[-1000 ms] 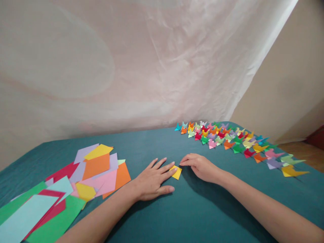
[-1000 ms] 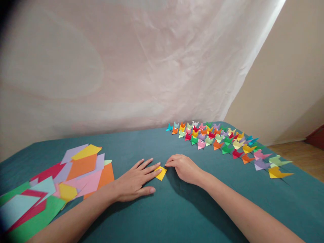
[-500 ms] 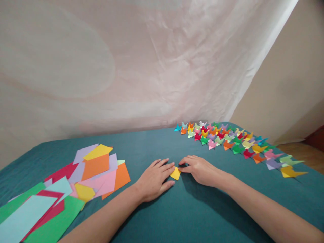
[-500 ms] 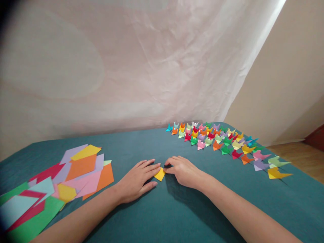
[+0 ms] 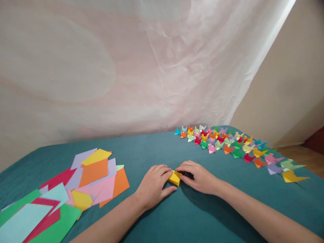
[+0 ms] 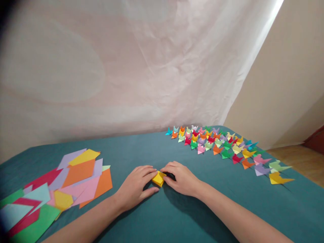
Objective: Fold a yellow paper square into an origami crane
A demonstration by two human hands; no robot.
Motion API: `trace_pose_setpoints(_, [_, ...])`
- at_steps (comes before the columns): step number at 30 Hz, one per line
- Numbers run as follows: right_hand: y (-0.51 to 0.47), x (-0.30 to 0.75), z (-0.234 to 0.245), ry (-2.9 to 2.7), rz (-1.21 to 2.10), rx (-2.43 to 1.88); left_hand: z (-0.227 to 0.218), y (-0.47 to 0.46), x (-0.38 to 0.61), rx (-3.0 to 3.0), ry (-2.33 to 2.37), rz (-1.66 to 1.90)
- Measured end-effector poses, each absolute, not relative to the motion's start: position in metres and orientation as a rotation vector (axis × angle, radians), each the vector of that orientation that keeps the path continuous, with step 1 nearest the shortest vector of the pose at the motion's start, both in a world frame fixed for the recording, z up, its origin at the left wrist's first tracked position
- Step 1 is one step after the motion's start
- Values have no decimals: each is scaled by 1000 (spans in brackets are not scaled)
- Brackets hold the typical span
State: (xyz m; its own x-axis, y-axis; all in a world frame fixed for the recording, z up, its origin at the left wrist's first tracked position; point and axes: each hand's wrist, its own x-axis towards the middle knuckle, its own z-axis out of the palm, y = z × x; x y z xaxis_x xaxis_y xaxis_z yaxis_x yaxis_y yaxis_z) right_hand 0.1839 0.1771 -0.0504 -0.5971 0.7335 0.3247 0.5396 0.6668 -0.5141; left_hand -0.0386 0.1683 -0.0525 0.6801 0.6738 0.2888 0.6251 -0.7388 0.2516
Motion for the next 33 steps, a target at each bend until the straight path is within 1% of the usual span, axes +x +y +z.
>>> trace_pose_setpoints(8, [172,182,-42,-2355,738,-838,-52,170,-40,2733,1054,578])
trace_pose_setpoints(13, [174,181,-49,-2307,748,-813,-53,173,-42,2702,1051,612])
trace_pose_setpoints(20, [177,177,-63,-2195,628,-808,-54,174,-43,2692,1052,646])
trace_pose_setpoints(25, [178,178,-67,-2222,546,-793,-56,175,-45,2690,1056,654])
trace_pose_setpoints(33, [173,177,-65,-2473,37,-717,-55,175,-46,2682,1106,696])
